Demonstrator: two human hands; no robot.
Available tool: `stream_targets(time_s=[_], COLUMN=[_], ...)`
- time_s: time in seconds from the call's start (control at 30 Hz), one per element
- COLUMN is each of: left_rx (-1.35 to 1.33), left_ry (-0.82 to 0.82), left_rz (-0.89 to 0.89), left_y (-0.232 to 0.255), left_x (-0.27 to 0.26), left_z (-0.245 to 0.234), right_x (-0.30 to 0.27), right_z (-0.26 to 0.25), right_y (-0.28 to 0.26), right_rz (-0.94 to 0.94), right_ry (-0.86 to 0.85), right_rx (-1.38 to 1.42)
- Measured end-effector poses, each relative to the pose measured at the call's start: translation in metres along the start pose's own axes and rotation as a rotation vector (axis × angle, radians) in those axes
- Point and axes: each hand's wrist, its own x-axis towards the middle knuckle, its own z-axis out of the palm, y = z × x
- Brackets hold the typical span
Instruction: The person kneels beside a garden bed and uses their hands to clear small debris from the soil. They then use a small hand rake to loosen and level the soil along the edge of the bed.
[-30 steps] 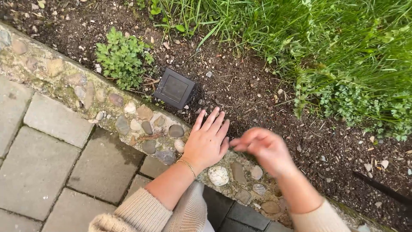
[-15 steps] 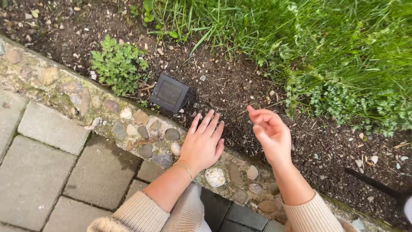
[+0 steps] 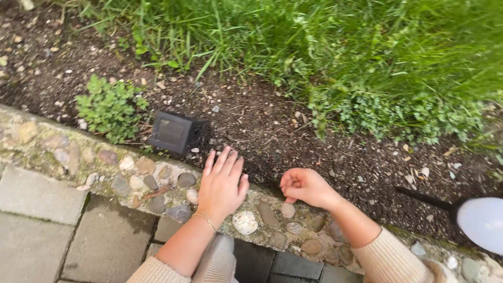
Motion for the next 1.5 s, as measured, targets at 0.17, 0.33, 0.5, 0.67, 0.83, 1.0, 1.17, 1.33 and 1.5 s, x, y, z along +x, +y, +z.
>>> stream_targets(time_s=[0.17,0.33,0.5,0.67,0.83,1.0,1.17,1.33,1.5], left_rx=[0.023,0.032,0.044,0.046,0.071,0.038,0.036,0.011,-0.006], left_ry=[-0.046,-0.074,-0.115,-0.154,-0.114,-0.2,-0.26,-0.272,-0.285], left_rz=[-0.04,-0.058,-0.084,-0.105,-0.079,-0.094,-0.12,-0.135,-0.169], left_y=[0.0,0.003,0.003,0.005,0.004,0.006,0.008,0.008,0.006], left_x=[0.0,0.001,0.001,0.003,0.001,0.007,0.007,0.005,0.005], left_z=[0.002,-0.003,-0.002,-0.006,-0.004,-0.013,-0.012,-0.013,-0.011], right_x=[-0.043,-0.054,-0.048,-0.045,-0.035,-0.027,-0.033,-0.029,-0.035], right_z=[-0.014,-0.096,-0.061,-0.061,-0.081,-0.097,-0.078,-0.075,-0.068], right_y=[-0.2,-0.125,-0.048,-0.02,-0.005,0.017,-0.007,0.0,-0.014], right_rz=[0.412,-0.465,-0.317,-0.203,-0.171,-0.125,0.075,-0.019,-0.06], right_ry=[0.389,0.524,0.504,0.592,0.52,0.676,0.552,0.548,0.552], right_rx=[-0.741,0.712,0.459,0.05,-0.04,-0.608,-0.687,-0.741,-0.777])
